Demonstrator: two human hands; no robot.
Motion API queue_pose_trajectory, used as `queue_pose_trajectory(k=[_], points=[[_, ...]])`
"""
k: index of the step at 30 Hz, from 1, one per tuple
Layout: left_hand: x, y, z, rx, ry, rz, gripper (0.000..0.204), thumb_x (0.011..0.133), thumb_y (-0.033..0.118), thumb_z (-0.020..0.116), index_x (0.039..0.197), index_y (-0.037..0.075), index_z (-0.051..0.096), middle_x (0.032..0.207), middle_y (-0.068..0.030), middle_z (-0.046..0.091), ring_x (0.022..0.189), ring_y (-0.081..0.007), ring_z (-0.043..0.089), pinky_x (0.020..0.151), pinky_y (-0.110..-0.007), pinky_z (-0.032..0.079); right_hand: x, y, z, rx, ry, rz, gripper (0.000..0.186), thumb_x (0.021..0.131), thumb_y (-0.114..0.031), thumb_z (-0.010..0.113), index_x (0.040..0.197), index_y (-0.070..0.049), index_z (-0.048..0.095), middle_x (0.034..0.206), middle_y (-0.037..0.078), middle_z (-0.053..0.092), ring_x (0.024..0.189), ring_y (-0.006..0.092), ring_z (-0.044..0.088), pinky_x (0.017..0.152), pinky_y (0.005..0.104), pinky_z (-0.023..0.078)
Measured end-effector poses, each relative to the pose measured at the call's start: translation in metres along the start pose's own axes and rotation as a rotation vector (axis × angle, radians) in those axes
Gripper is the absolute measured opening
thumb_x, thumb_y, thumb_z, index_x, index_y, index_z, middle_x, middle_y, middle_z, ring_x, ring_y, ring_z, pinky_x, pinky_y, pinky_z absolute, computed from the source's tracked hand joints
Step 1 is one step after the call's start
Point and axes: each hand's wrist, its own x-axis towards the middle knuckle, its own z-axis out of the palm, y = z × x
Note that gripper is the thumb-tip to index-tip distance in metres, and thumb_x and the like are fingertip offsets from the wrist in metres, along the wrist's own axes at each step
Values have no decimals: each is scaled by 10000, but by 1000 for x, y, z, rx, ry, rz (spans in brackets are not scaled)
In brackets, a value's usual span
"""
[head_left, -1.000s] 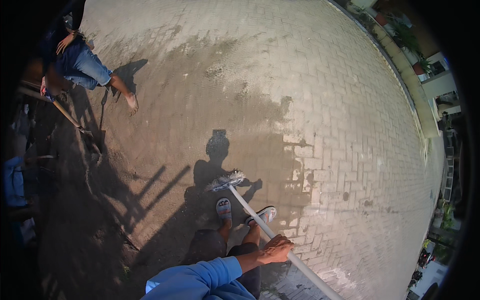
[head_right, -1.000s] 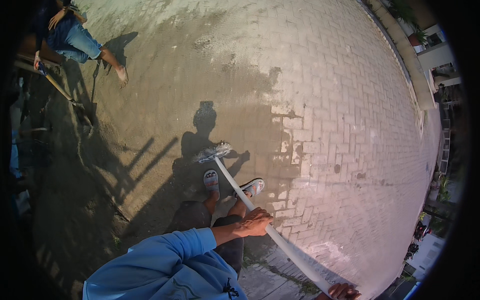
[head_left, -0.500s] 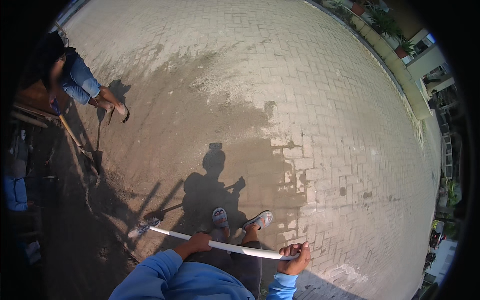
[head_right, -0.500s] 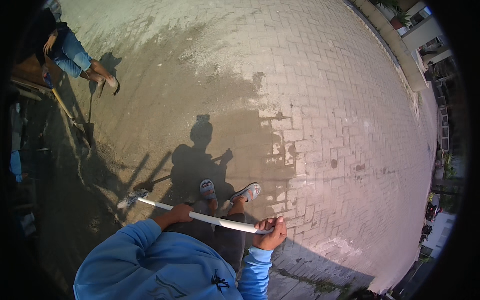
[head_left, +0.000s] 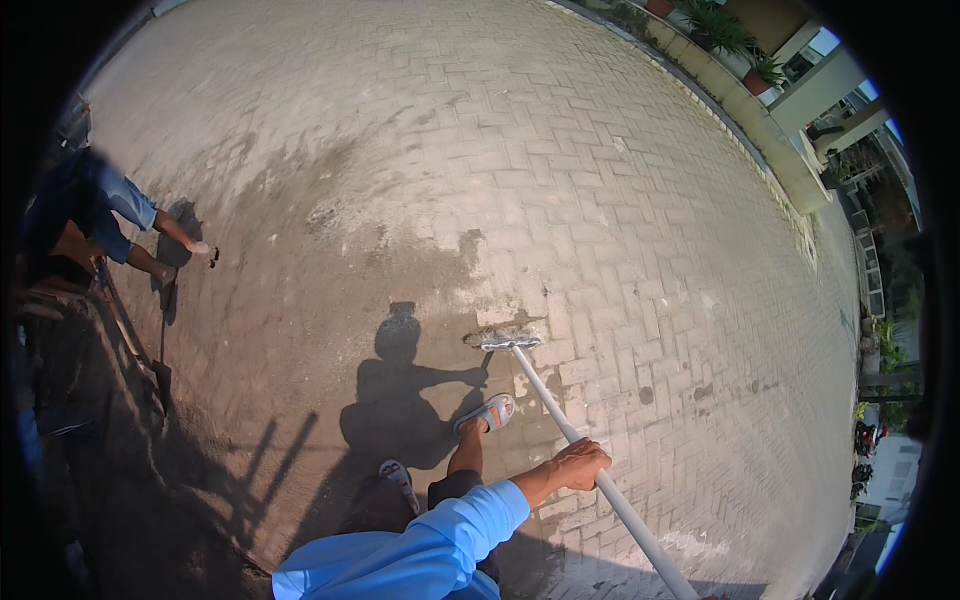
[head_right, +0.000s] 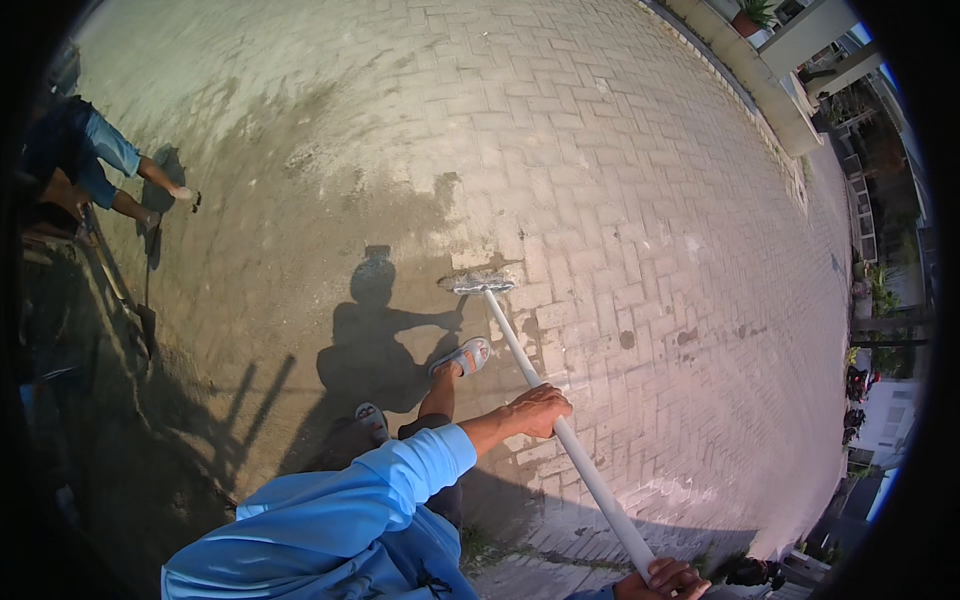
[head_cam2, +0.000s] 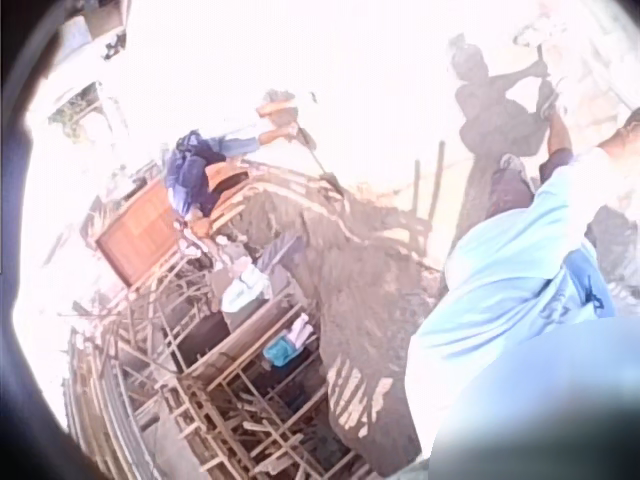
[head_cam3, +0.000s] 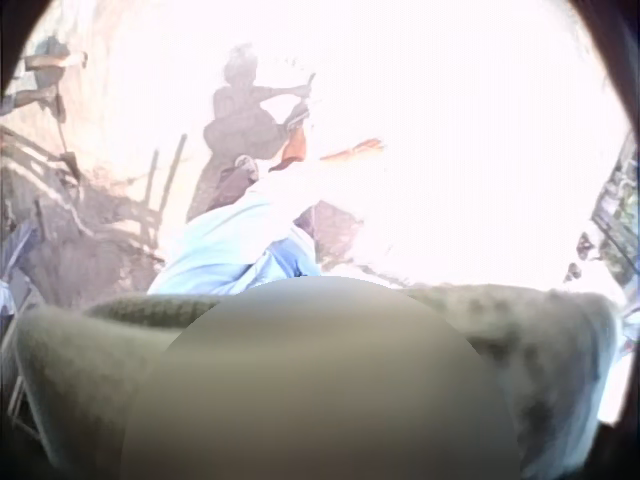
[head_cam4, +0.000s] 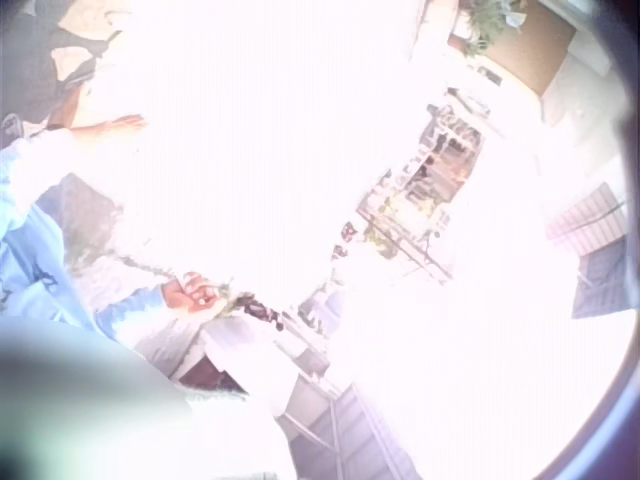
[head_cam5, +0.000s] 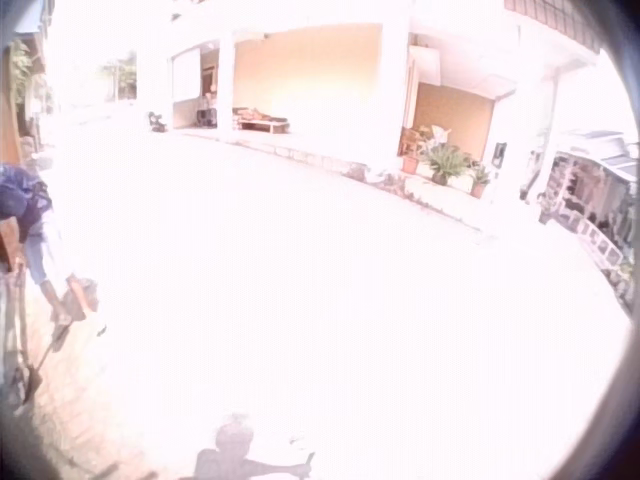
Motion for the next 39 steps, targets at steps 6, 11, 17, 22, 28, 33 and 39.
queue_pose_trajectory(k=[6,11,17,22,28,33,39], points=[[-88,-102,-45,68,-95,-507,204,618,185,729,754,62,639,852,-142,635,941,-348,620,809,-470,494,-3,114,123,1,-322,203,419,993,-292,528,660,-105,357,497,-9,298,377,74,306,337,246,310],[-92,-129,-57,76,64,-572,224,641,257,745,747,91,639,792,-145,644,828,-363,642,749,-464,506,28,160,169,24,-350,370,376,1002,-278,504,690,-71,466,485,-7,332,380,84,319,348,249,323],[-101,-86,-81,218,-242,-721,178,689,255,725,733,102,646,729,-130,661,724,-372,652,688,-489,509,57,191,164,122,-313,608,377,989,-277,537,706,-32,488,505,23,361,369,132,366,356,308,381],[-26,-58,-49,72,-150,-469,178,707,243,720,719,92,627,727,-95,657,744,-328,663,773,-440,508,134,128,118,104,-133,361,368,998,-317,511,730,-71,457,534,10,324,383,119,365,360,286,380],[212,-59,-16,28,-5,-50,187,647,87,712,759,66,563,810,-98,593,871,-307,578,794,-409,440,177,84,121,114,-114,-62,386,1013,-290,454,697,-79,385,539,4,296,391,106,347,393,266,409],[265,-135,-25,63,-103,41,228,637,124,745,779,78,573,831,-90,608,896,-311,577,825,-412,442,157,137,161,-112,23,-155,410,1016,-252,444,655,-89,339,522,-5,265,400,91,306,424,259,405],[102,-160,-60,238,-229,-361,273,644,215,765,870,101,665,805,-87,629,856,-286,606,806,-442,481,143,164,192,-115,65,219,366,1004,-283,505,707,-81,430,521,11,346,400,102,344,386,278,378]])
